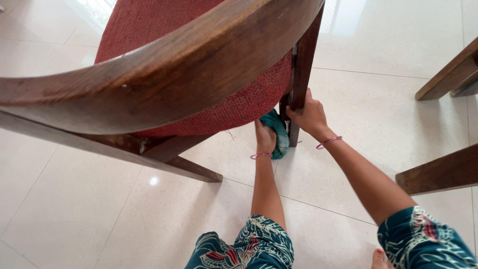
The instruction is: The person cleans a wooden chair with a cloth, wiping the legs, frame, and backrest by hand while moving around the chair.
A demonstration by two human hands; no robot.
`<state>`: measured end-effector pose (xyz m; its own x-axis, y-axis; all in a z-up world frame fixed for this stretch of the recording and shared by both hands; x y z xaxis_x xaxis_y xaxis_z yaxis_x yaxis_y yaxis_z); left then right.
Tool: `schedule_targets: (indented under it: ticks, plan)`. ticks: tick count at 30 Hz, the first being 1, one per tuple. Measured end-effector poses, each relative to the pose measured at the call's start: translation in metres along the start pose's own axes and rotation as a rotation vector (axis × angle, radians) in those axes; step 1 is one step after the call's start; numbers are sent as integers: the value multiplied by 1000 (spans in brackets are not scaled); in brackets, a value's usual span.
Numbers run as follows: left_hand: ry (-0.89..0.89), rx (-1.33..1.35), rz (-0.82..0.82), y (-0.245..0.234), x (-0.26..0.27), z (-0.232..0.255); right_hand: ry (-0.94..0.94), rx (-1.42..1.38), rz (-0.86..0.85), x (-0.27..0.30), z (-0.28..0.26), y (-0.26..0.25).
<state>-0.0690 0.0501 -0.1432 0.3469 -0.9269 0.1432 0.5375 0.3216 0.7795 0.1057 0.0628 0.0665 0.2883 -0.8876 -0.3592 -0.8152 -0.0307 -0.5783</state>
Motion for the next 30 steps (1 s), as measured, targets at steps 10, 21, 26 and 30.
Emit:
schedule_targets:
  ticks: [10, 21, 26, 30]
  plan:
    - [158, -1684, 37, -15, -85, -18, 12, 60, -56, -3, -5, -21]
    - [11, -1826, 55, 9, -112, -13, 279, -145, -98, 19, 12, -22]
    - [22, -1841, 68, 7, -108, -9, 267, -516, -171, 39, 45, -16]
    - [33, -1854, 72, 15, -118, -10, 314, -549, -212, 46, 48, -24]
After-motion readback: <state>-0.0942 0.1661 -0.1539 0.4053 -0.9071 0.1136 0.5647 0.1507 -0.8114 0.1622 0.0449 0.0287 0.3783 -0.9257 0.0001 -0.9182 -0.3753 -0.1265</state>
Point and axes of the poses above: each hand's wrist, its own x-axis away from the middle knuckle, its own y-axis out of the palm, z = x × y, the point moved 5 cm from there along -x, towards the middle knuckle, and after that the axes turned 1 degree about -x, right-handed, at the moved point
